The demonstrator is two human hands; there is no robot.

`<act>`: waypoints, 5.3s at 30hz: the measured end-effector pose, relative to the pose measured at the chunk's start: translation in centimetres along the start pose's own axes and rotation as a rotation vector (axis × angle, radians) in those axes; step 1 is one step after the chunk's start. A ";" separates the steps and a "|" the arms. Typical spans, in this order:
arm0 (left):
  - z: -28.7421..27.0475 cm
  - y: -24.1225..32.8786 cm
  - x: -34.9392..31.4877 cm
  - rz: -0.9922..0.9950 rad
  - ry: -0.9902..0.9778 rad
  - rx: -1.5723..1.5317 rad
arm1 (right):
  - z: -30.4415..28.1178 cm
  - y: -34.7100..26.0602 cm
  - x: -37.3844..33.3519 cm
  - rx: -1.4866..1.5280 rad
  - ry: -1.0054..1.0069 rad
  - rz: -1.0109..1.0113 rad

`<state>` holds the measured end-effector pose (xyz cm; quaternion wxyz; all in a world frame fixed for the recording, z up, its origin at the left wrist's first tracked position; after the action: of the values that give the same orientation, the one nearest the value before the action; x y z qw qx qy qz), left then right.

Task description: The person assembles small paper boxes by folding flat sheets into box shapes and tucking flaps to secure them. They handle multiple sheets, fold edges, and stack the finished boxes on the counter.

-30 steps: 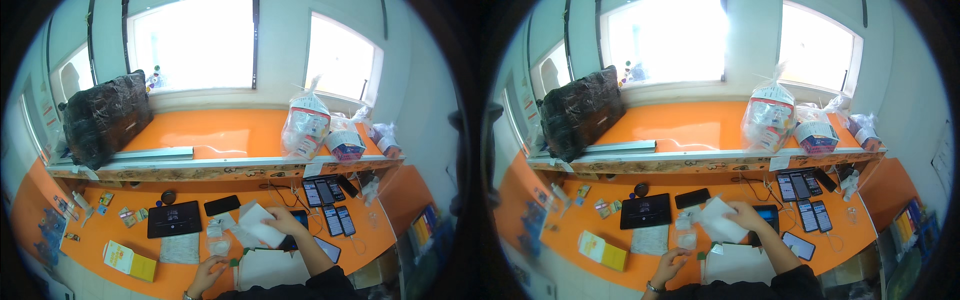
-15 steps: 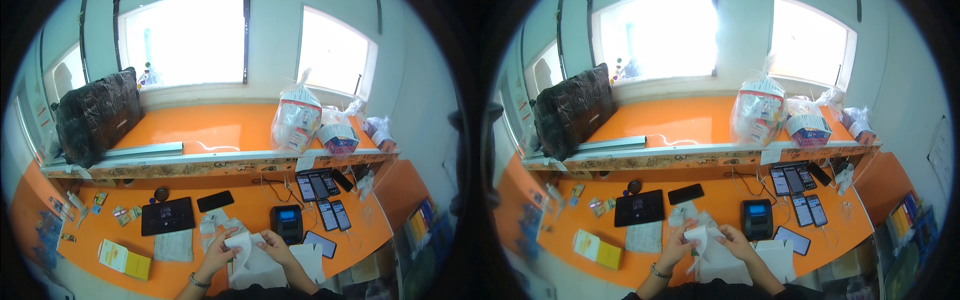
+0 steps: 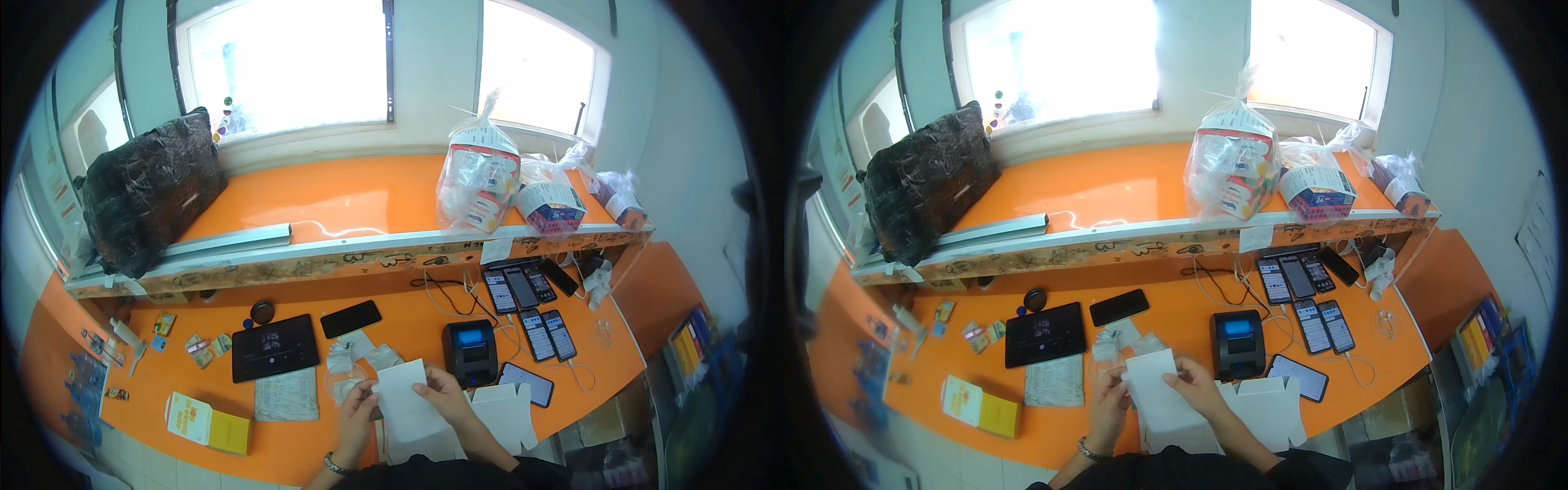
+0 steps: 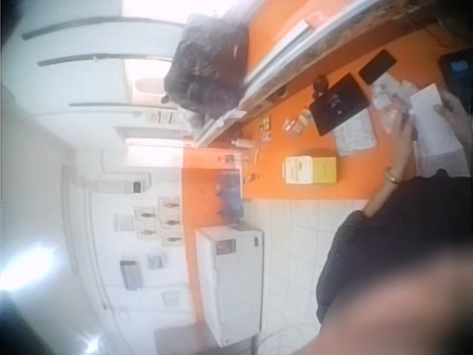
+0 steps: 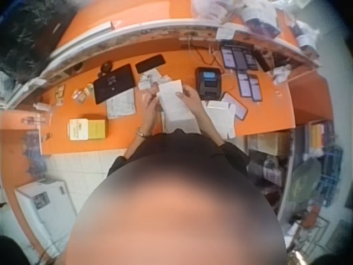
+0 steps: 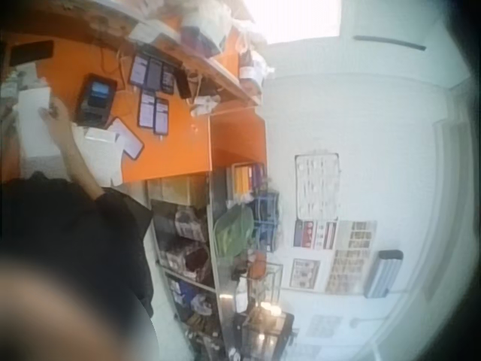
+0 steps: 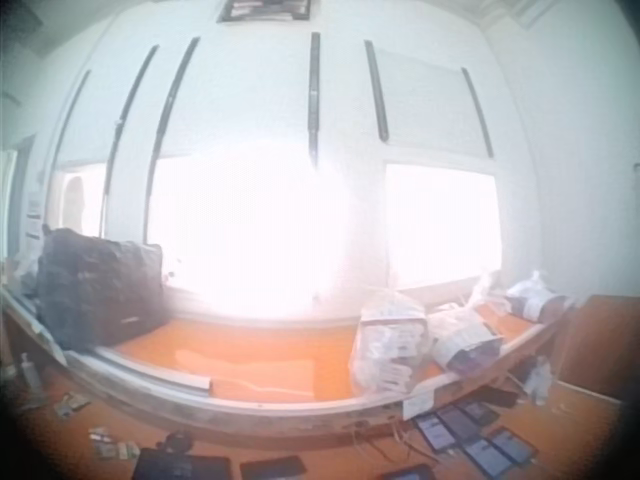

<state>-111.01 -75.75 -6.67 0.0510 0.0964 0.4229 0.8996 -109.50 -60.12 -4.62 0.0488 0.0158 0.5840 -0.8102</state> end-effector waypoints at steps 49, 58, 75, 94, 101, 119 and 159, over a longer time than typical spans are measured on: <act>-14.4 3.0 -6.5 0.138 0.325 0.493 | -5.2 11.6 11.7 -1.407 0.318 0.451; -14.4 2.7 -6.1 0.132 0.313 0.494 | -9.4 3.2 14.0 -1.005 0.474 0.138; -19.1 4.6 -8.9 0.184 0.415 0.587 | -0.6 14.0 22.4 -1.509 0.308 0.373; -19.4 2.3 -8.6 0.179 0.328 0.534 | -12.0 6.9 15.3 -1.059 0.403 0.345; -15.7 -0.6 -6.6 0.047 0.095 0.620 | -4.3 4.1 4.8 -1.505 0.585 0.057; -8.0 -6.8 -6.8 -0.215 -0.605 1.261 | -20.0 7.0 -19.8 -1.153 0.878 0.576; -2.0 -3.7 -14.8 -0.205 -0.674 1.455 | -20.2 4.7 -16.7 -1.214 0.594 0.490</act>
<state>-96.99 -77.52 -12.69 0.1823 0.3322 0.8711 0.3123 -93.10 -41.41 -14.07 0.0682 0.3363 0.8997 -0.2699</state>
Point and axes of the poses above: each hand's wrist, its own x-axis towards the middle knuckle, its own z-axis out of the palm, y = z × x, the point moved 10 cm from there along x, towards the middle knuckle, and after that the axes turned 14 degrees about z, right-handed, at the moved point
